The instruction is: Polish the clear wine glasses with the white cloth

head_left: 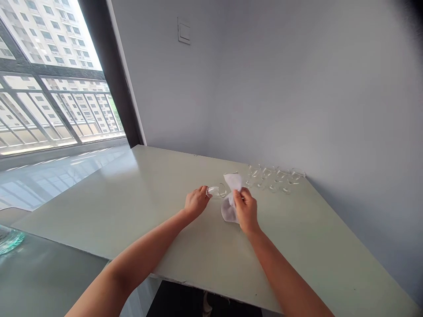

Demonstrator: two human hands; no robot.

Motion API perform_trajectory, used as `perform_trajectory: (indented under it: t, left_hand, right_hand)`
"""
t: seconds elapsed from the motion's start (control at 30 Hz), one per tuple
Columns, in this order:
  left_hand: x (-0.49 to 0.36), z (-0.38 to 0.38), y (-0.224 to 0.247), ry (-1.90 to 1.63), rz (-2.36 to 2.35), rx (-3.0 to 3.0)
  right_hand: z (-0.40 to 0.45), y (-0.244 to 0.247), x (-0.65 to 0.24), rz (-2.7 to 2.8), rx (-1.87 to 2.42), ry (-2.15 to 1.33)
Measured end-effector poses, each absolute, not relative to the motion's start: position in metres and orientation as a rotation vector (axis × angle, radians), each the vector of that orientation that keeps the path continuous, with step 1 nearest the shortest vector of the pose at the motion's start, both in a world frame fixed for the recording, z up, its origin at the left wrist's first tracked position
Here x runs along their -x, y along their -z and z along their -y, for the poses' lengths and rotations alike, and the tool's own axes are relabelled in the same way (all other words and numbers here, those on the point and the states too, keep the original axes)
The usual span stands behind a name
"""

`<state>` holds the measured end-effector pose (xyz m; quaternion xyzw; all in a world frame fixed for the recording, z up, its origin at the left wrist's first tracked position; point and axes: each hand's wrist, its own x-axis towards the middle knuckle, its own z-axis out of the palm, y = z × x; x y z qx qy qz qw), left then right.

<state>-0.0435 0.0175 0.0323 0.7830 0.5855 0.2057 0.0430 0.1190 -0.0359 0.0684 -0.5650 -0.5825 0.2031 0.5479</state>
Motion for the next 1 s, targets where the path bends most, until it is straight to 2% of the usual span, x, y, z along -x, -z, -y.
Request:
perform_trajectory:
  t: [0.17, 0.33, 0.47, 0.63, 0.8, 0.93, 1.0]
  left_hand:
    - [0.053, -0.019, -0.038, -0.640, -1.754, -2.469]
    - [0.056, -0.020, -0.036, -0.628, -1.322, -2.771]
    - [0.052, -0.015, -0.038, -0.695, -1.125, -2.943]
    - [0.050, -0.015, -0.040, -0.819, -1.011, -3.033]
    - [0.056, -0.016, -0.046, -0.559, -1.069, -2.547]
    - [0.060, -0.013, -0.058, -0.122, -0.767, -1.983]
    - [0.056, -0.010, -0.061, -0.107, -0.762, -1.921]
  right_hand:
    - [0.042, -0.071, -0.102, 1.842, 1.293, -0.631]
    - [0.044, -0.070, -0.131, 2.030, 1.268, -1.093]
    - [0.040, -0.055, -0.143, 1.668, 1.237, -1.421]
    - [0.034, -0.038, -0.144, 1.006, 1.020, -1.654]
    - [0.040, -0.044, -0.154, 1.251, 1.005, -1.623]
    - [0.047, -0.059, -0.166, 1.603, 0.996, -1.647]
    - [0.047, -0.060, -0.169, 1.592, 1.016, -1.631]
